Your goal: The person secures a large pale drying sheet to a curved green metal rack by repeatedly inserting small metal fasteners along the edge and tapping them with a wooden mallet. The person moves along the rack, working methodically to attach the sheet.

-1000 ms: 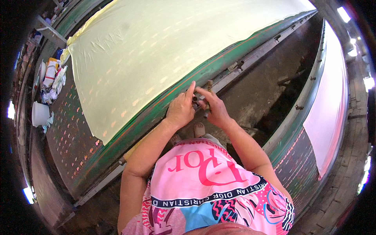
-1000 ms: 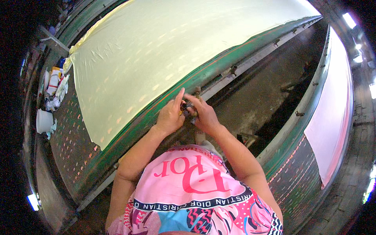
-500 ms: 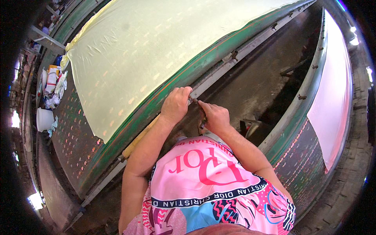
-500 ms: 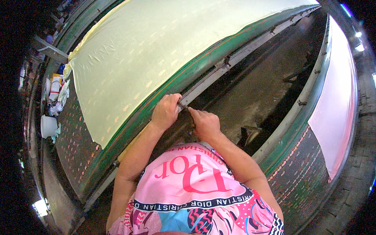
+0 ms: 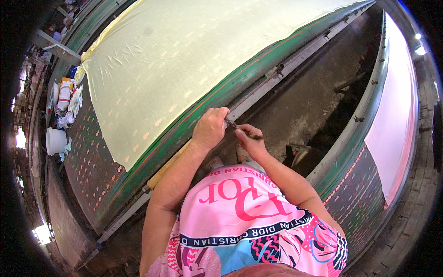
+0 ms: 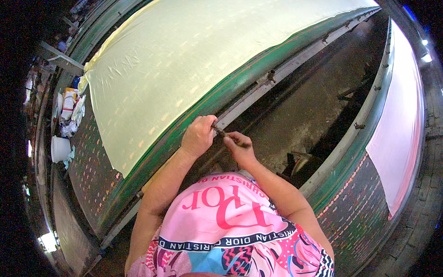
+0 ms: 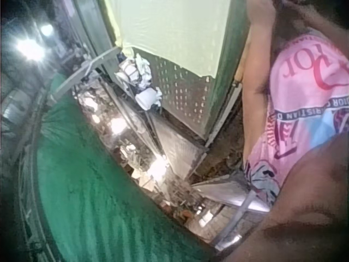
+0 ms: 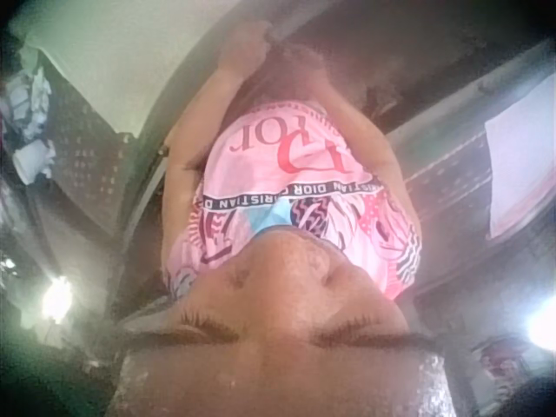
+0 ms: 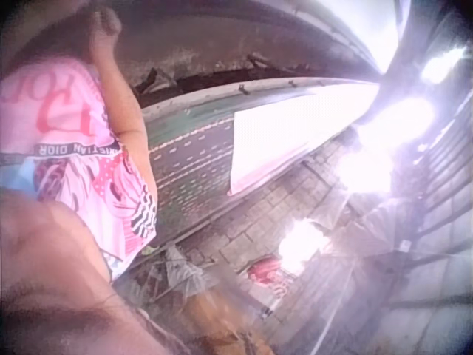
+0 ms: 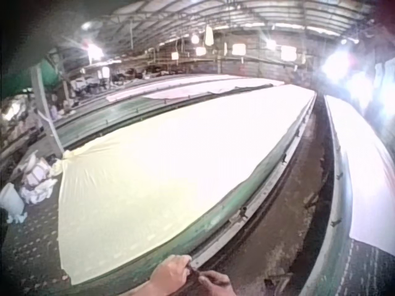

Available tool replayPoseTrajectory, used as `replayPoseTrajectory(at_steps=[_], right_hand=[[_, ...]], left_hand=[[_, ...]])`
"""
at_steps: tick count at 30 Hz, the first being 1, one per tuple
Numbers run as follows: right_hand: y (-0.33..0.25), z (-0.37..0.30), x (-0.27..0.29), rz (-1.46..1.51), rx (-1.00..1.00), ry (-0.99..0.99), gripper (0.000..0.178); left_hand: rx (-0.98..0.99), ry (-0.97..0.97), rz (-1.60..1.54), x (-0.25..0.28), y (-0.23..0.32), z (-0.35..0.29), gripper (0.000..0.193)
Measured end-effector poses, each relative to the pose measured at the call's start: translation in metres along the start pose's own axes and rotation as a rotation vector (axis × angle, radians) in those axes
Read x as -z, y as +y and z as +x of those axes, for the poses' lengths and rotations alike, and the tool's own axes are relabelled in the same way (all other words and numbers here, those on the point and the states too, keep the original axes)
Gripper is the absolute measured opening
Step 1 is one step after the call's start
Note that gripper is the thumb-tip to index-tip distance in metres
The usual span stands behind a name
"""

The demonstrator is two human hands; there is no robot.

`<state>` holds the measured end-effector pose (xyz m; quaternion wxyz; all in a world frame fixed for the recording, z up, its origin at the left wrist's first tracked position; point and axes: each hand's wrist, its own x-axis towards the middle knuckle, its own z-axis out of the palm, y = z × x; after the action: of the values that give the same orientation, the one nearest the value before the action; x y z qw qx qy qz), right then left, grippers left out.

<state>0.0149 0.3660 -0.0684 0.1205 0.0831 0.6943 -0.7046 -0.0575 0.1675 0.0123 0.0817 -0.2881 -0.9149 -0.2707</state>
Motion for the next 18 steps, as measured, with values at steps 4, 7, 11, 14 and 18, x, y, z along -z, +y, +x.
replayPoseTrajectory(at_steps=[4,7,11,14,18], right_hand=[[-0.004,-0.001,0.011,0.705,-0.385,-0.222,0.029],[-0.014,-0.006,0.018,0.348,-0.299,-0.152,0.028],[-0.027,-0.023,0.018,-0.647,0.529,0.132,0.022],[-0.047,-0.024,0.014,-0.826,0.569,0.132,0.029],[-0.05,-0.015,0.011,-0.959,0.658,0.147,0.034]], left_hand=[[0.01,0.018,-0.022,-0.001,0.0,-0.001,0.036],[0.018,0.007,-0.016,-0.001,-0.001,-0.002,0.037],[-0.001,0.053,0.033,-0.003,0.0,-0.001,0.038],[0.012,0.026,0.038,0.001,0.002,-0.001,0.038],[-0.007,0.045,0.024,-0.002,-0.002,-0.001,0.035]])
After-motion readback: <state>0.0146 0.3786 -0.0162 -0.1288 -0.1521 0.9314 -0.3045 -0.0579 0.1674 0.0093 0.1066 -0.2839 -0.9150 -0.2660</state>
